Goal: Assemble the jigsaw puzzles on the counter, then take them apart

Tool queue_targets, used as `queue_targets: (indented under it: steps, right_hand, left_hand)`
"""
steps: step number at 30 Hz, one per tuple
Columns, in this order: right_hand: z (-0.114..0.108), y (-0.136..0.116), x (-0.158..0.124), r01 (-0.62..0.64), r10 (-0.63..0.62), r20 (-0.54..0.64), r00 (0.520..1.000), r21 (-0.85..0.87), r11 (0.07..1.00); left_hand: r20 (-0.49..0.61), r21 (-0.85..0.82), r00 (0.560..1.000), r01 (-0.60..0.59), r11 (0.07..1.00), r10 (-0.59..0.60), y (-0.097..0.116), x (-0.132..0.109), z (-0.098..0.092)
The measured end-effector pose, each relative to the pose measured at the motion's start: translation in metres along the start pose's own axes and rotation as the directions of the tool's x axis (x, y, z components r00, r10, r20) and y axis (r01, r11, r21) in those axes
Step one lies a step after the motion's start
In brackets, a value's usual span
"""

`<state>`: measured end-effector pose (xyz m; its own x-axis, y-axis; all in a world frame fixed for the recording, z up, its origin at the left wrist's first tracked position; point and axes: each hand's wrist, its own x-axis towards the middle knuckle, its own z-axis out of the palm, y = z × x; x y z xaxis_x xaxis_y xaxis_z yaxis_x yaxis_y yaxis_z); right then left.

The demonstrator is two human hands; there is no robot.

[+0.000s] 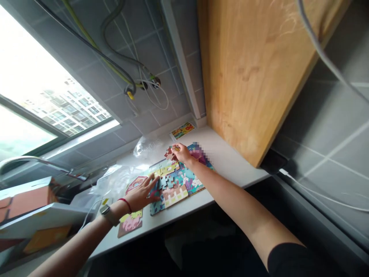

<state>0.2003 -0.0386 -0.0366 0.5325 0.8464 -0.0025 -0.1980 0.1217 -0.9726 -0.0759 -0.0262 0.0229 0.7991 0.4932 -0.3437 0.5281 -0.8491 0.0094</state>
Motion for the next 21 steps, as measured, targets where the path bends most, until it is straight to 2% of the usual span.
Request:
queue_targets:
  steps: [3,6,9,13,17,21]
  right_hand:
    - [-0.001,0.003,0.001,0.038,-0.038,0.009,0.999,-0.036,0.999]
    - [-0.002,0.004,0.002,0.068,-0.068,0.006,0.998,-0.090,0.994]
    - [-0.002,0.003,0.002,0.084,-0.080,0.027,0.996,-0.158,0.984]
    - [-0.001,-0.003,-0.003,0.112,-0.081,0.117,0.990,-0.285,0.952]
    - [-0.004,-0.012,-0.012,0.201,-0.114,0.211,0.971,-0.461,0.864]
    - [-0.008,-0.018,-0.021,0.319,-0.113,0.350,0.930,-0.614,0.722]
  left_hand:
    - [-0.101,-0.038,0.995,-0.017,0.999,0.013,-0.001,0.003,-0.003]
    - [-0.130,-0.094,0.991,-0.019,0.995,0.006,-0.009,0.011,-0.008]
    - [-0.103,-0.135,0.995,-0.013,0.991,-0.001,-0.027,0.020,-0.014]
    - [0.003,-0.173,0.999,0.037,0.984,-0.037,-0.057,0.034,-0.019]
    - [0.007,-0.246,1.000,0.025,0.969,-0.024,-0.075,0.046,-0.018]
    - [-0.014,-0.253,0.998,0.056,0.966,-0.061,-0.076,0.050,-0.019]
